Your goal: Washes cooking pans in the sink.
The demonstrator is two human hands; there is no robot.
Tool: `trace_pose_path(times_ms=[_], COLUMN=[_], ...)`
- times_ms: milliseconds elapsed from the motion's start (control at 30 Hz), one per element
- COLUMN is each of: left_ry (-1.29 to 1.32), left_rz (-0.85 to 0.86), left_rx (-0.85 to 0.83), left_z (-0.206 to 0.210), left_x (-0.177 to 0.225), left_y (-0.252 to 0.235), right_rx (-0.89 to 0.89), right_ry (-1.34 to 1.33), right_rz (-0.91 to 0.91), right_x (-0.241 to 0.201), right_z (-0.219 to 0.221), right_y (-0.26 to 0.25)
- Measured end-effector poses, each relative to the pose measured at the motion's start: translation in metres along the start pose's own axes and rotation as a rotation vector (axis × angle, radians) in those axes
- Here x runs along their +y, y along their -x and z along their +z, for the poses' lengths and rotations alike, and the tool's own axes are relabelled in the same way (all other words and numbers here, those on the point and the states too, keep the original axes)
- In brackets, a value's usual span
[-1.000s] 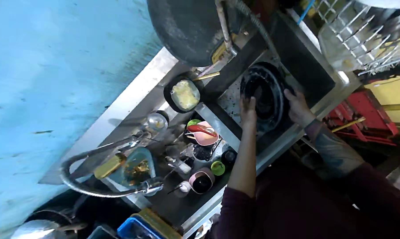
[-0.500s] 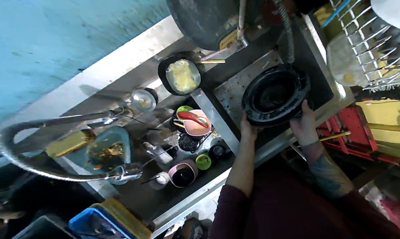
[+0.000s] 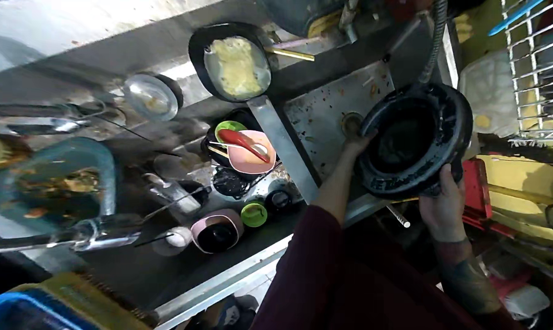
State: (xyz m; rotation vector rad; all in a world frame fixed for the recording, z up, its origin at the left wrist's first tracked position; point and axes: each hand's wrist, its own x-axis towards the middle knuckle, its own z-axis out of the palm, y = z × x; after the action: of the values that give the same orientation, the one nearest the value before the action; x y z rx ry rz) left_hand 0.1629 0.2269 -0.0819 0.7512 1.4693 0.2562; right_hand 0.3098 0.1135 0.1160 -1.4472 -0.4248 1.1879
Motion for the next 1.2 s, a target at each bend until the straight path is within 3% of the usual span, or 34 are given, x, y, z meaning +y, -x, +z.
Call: trace_pose_path(times_ms=[167,267,467,533,700,767,900,967,1067,1200], left_ry=[-0.14,-0.215,-0.129,-0.012,0.518,0.644,0.515,0.501,0.531,0.473], left_rz=[0.269,0.337,0.471,0.409,-0.133,-0.17,0.063,0.131,0.068,-0.047], left_rx=[0.055,0.061,0.108,0.133,-0.081,-0.116,0.038,0.016,-0.026,0.0], left_z=[0.008,0.01,0.023,0.034,0.067,0.069,0.032,0.0,-0.052,-0.086], left_x=[0.038,0.061,0.04,0.022,0.002,-0.004,-0.016,-0.011,0.008,0.014], left_y=[-0.02,-0.028,-0.04,-0.032,0.04,0.048,0.012,0.002,0.011,0.025], right_rx=[-0.003,-0.034,0.004,-0.004,-0.039,-0.04,-0.065,-0.102,-0.104,0.076], right_ry=[0.019,0.004,-0.057,-0.05,0.005,-0.01,-0.134,-0.199,-0.328,-0.443], right_rz=[-0.042,-0.077,-0.152,-0.182,-0.257,-0.236,-0.074,0.021,0.15,0.256], right_x=[-0.002,-0.006,-0.003,0.005,0.018,0.015,-0.004,-0.011,-0.016,-0.017], right_z=[-0.009,-0.017,-0.016,-0.016,-0.016,-0.016,-0.03,-0.042,-0.057,-0.061], right_y=[-0.003,-0.005,-0.017,-0.026,-0.05,-0.048,-0.034,-0.028,-0.027,-0.026])
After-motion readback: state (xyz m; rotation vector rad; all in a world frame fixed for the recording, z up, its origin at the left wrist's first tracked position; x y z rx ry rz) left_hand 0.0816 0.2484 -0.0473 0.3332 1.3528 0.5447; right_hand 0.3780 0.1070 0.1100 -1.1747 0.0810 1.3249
